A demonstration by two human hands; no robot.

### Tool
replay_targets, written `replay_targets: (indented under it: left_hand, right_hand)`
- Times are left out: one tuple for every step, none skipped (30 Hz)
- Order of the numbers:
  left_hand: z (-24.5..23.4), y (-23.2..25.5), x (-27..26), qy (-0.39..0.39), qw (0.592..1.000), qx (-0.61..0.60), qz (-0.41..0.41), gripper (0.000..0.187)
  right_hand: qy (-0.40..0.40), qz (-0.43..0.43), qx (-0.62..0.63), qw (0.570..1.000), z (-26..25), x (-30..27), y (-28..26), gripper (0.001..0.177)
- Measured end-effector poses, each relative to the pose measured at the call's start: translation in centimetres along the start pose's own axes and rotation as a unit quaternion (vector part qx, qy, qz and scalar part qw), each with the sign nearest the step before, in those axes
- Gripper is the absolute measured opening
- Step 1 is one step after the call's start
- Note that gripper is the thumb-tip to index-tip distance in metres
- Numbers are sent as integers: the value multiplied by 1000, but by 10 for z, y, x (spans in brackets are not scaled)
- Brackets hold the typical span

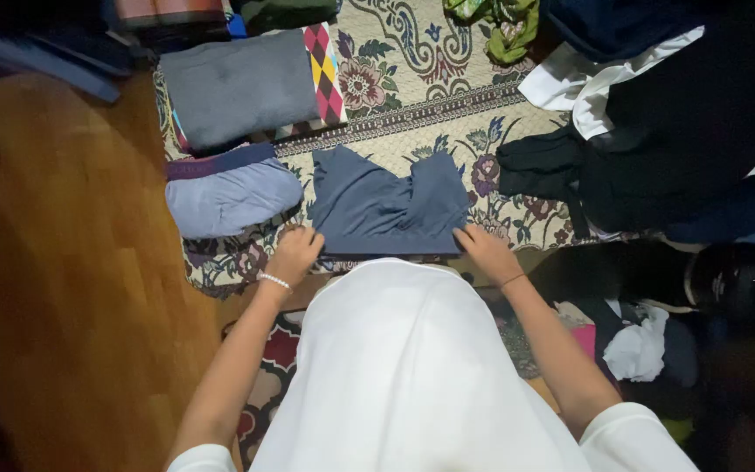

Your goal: Folding various laundry items including underwear and black garments on a mat.

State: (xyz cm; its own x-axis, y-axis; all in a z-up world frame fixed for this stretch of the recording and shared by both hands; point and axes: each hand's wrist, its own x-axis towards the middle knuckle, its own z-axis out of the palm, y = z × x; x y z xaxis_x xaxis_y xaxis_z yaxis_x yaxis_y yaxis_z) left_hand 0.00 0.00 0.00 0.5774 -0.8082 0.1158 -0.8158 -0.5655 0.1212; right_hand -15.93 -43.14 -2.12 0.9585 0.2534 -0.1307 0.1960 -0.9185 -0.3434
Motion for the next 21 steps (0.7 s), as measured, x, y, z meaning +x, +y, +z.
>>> replay_targets:
  left_hand:
    - [-3,1,-1,1,1000,-1,0,18]
    - [-6,1,-1,-1,999,-14,37,19]
    - [-10,3,-4,-4,997,-28,74,20]
    - [-7,2,-7,-6,997,-30,73,20]
    - [-3,1,-10,-19,994,-31,104,22]
    - [0,0,-14,-32,990,-32,135,23]
    - [2,-1,-15,-34,989,-35,137,23]
    - [4,-2,-17,-20,989,-46,142,28]
    - [5,-4,-19,-5,987,-57,148,34]
    - [8,-5,-20,-6,987,-59,149,34]
    - [10,-5,-23,-20,988,-52,143,36]
    - [12,-5,-25,-34,989,-46,137,38]
    - [12,-6,-25,-36,989,-47,136,38]
    - [12,-7,-26,-31,989,-49,137,41]
    - [11,-7,-27,-26,989,-52,137,44]
    - [8,-6,-26,-29,989,-54,135,44]
    - [6,-6,-24,-21,988,-71,136,43]
    - [4,-6,-22,-13,987,-87,136,42]
    - [4,-9,-22,-15,987,-89,135,42]
    - [4,-11,-23,-34,986,-74,143,44]
    - [5,-12,-23,-52,985,-61,152,47]
  right_hand:
    - [-1,0,-1,1000,3,-3,3,51]
    - [23,-30,-11,999,7,-7,5,53]
    - [45,-60,-19,997,11,-12,6,54]
    - [43,-59,-18,997,11,-12,8,54]
    - [51,-72,-17,996,12,-13,9,54]
    - [58,-85,-15,995,12,-15,10,54]
    - [57,-83,-14,995,9,-15,10,54]
    - [54,-79,-8,995,6,-15,10,57]
    - [51,-77,-2,996,4,-15,10,60]
    - [50,-74,-1,996,4,-15,9,60]
    - [59,-51,29,997,3,-16,7,57]
    - [68,-27,59,996,3,-16,6,55]
    - [66,-27,60,996,3,-16,5,55]
    - [81,-19,51,995,3,-17,3,55]
    - [95,-12,43,994,3,-18,2,54]
    - [92,-12,46,995,0,-17,1,54]
    - [71,-16,36,997,-4,-15,0,55]
    - [50,-19,27,998,-8,-14,-1,56]
    - [48,-19,28,998,-11,-13,2,56]
    - [33,-42,18,998,-13,-12,4,57]
    - [17,-64,8,998,-16,-12,6,59]
